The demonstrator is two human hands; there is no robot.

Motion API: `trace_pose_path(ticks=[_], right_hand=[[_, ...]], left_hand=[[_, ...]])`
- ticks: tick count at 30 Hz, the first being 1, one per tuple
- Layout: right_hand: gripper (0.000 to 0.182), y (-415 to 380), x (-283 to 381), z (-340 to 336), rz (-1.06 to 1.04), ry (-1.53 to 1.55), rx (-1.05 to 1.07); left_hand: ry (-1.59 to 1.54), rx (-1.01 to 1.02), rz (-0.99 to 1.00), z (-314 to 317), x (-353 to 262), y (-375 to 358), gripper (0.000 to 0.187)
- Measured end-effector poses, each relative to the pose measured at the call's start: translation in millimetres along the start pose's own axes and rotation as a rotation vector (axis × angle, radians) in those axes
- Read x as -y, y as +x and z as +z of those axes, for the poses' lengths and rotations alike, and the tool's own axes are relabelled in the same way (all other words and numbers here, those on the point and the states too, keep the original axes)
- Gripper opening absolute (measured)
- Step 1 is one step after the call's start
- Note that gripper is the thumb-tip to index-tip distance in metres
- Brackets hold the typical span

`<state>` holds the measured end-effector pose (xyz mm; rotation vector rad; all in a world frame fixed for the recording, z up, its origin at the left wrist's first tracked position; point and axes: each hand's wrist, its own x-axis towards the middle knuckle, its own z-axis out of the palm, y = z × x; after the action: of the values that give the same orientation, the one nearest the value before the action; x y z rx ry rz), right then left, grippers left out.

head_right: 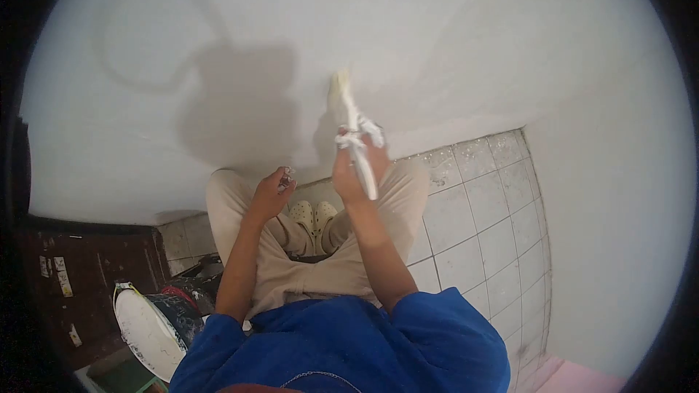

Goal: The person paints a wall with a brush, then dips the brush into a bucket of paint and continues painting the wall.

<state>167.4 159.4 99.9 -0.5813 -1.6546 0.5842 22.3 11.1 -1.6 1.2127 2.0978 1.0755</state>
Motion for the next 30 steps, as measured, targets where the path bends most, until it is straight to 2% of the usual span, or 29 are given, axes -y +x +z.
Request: trace_pose_path(ticks=[2, 5, 8, 9, 11, 14, 17, 19, 22, 25, 28, 30], right_hand=[[0.008, -31, -22, 9, -0.030, -0.203, 0.149], [0.011, -93, -57, 12, 0.314, -0.026, 0.184], [0.010, -87, -55, 8, 0.337, 0.010, 0.147], [0.009, -66, -47, 6, 0.196, 0.062, 0.104], [0.008, -24, -9, -6, 0.147, -0.081, -0.004], [0.010, 18, 25, -7, 0.050, 0.237, -0.401], [0.011, 29, 31, 0, 0.007, 0.059, -0.224], [0.012, -11, -13, 10, 0.003, -0.169, 0.062], [0.013, -73, -48, 16, 0.167, -0.077, 0.167], [0.014, -84, -40, 9, 0.391, 0.015, 0.161], [0.014, -37, -27, 2, 0.016, -0.040, 0.043], [0.015, 8, 15, -4, -0.042, -0.086, -0.089]], left_hand=[[0.007, -0.002, -0.001, 2, 4, 0, 0.030], [-0.003, -0.013, -0.020, 0, 8, -4, 0.029], [0.010, 0.012, -0.023, -3, 6, -5, 0.028], [0.014, 0.007, -0.009, -4, 7, -3, 0.028], [0.012, 0.004, 0.006, 1, 11, -4, 0.027], [0.005, 0.032, -0.014, 1, 6, -3, 0.027], [0.006, 0.013, 0.022, 7, 14, 1, 0.027], [0.020, 0.027, 0.005, 5, 11, 0, 0.027], [0.016, 0.022, 0.005, 1, 7, -1, 0.027], [0.026, 0.018, -0.014, 3, 7, -7, 0.029], [0.026, 0.021, -0.014, 3, 8, -3, 0.029], [0.018, 0.034, -0.012, 6, 9, -5, 0.030]])
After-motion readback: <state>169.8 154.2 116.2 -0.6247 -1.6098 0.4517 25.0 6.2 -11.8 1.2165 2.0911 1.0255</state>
